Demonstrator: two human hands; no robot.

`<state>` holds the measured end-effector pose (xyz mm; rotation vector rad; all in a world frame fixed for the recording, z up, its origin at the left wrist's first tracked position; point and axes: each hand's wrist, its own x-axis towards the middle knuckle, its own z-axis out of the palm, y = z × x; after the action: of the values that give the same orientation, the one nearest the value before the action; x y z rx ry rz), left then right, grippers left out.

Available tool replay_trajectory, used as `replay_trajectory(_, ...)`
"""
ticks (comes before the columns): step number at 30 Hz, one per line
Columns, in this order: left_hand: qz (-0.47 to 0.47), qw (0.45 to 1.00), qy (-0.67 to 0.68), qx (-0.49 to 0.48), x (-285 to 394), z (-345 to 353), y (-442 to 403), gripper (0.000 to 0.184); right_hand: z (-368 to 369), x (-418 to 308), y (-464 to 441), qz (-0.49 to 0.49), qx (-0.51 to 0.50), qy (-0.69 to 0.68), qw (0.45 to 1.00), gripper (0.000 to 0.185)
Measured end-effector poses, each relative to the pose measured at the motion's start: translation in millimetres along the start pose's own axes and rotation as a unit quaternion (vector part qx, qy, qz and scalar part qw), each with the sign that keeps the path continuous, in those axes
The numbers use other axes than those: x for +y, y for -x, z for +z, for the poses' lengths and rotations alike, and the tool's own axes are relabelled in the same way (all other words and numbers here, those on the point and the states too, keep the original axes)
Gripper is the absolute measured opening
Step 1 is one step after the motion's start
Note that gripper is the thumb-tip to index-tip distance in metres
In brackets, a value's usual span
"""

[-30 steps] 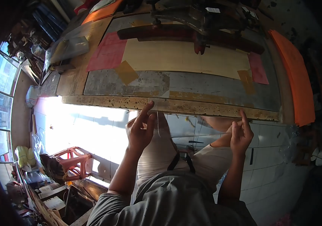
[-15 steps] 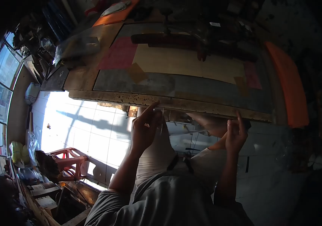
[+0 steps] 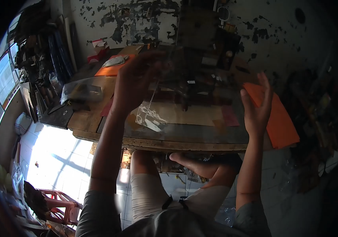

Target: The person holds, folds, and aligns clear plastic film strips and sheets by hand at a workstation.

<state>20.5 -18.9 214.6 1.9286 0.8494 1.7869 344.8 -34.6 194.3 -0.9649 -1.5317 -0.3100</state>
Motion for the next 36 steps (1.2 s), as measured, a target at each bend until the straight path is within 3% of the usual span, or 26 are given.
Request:
replay_trajectory(2, 0.068, 0.996, -0.037, -0.042, 18.5, 10.4, -28.0, 0.026, 4.1, -29.9, -32.1, -0.111, -0.027, -0.060, 0.992, 0.068)
replay_trajectory(5, 0.157, 0.972, -0.156, -0.083, 41.9, 25.9, -65.3, 0.022, 22.2, -71.7, -75.9, -0.196, -0.046, -0.121, 0.972, 0.057)
replay_trajectory(8, 0.228, 0.959, -0.156, -0.068, 43.9, 36.0, -89.3, 0.024, 40.0, -71.6, -109.6, -0.074, -0.136, -0.192, 0.969, 0.037)
replay_trajectory(11, 0.094, 0.964, -0.243, -0.047, 46.7, 7.0, -81.6, 0.029, 50.6, -60.9, -134.5, -0.088, -0.038, -0.259, 0.961, 0.020)
replay_trajectory(14, 0.111, 0.958, -0.262, -0.038, 15.6, -30.7, -73.8, 0.036, 40.3, -47.9, -132.9, -0.101, 0.035, -0.276, 0.955, 0.019)
replay_trajectory(17, 0.073, 0.967, -0.242, -0.037, 9.3, -49.2, -67.6, 0.023, 40.5, -37.7, -117.9, -0.074, 0.106, -0.278, 0.952, 0.020)
replay_trajectory(18, 0.058, 0.984, -0.167, -0.010, 2.2, -51.0, -66.5, 0.021, 42.1, -32.6, -113.3, -0.065, 0.126, -0.268, 0.953, 0.020)
replay_trajectory(20, 0.026, 0.999, -0.016, 0.040, -14.8, -52.9, -66.8, 0.018, 42.6, -23.7, -107.4, -0.037, 0.127, -0.255, 0.958, 0.021)
replay_trajectory(23, 0.047, 0.994, 0.071, 0.074, -26.3, -51.0, -77.4, 0.017, 50.6, -19.9, -101.8, -0.001, 0.127, -0.253, 0.959, 0.025)
replay_trajectory(30, 0.000, 0.998, 0.009, 0.062, -30.7, -42.1, -84.1, 0.024, 73.4, -8.8, -97.5, 0.041, 0.144, -0.272, 0.951, 0.035)
replay_trajectory(36, -0.045, 0.996, -0.027, 0.076, -37.6, -31.8, -93.9, 0.025, 81.1, 13.4, -102.6, 0.076, 0.082, -0.293, 0.950, 0.028)
